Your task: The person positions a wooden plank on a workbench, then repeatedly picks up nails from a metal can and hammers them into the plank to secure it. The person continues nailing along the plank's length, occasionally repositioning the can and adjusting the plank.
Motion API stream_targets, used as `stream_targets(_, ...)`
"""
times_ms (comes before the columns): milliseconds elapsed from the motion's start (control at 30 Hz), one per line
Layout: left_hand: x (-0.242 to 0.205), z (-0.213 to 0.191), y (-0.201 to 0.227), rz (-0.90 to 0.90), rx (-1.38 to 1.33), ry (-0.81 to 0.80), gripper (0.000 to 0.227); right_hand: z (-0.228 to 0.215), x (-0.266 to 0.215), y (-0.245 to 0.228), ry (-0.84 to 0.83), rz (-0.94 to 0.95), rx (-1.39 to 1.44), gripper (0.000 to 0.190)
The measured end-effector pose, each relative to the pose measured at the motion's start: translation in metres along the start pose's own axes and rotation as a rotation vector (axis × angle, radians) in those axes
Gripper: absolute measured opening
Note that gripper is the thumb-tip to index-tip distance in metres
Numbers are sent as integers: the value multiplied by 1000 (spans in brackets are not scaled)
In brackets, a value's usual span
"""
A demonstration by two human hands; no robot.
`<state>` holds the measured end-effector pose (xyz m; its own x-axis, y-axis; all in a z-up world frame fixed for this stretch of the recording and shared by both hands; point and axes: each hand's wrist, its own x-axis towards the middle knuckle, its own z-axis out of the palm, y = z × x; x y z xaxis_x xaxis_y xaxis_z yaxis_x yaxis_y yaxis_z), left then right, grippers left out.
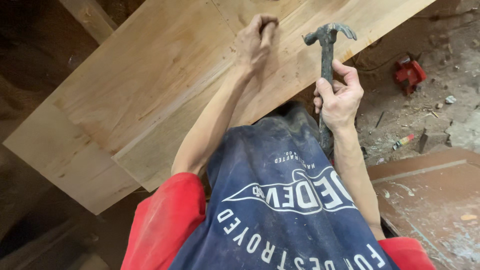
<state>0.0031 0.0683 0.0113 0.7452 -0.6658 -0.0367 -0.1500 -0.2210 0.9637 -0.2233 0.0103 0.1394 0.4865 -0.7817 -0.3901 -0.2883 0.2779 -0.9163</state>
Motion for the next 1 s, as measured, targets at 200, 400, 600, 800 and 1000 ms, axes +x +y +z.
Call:
stream_targets(200,19,11,13,162,167,98,14,-6,9,-7,-24,6,-66,44)
stream_targets(400,13,13,20,94,117,133,25,-5,22,-14,-79,10,-101,44)
stream_targets(600,14,17,19,142,172,174,30,1,44,-25,-179,-51,-153,45)
stream_targets(800,12,20,21,200,183,231,17,9,68,-39,-277,-214,-343,39)
stream_targets(1000,14,16,20,194,181,248,13,27,83,-63,-336,-266,-627,39)
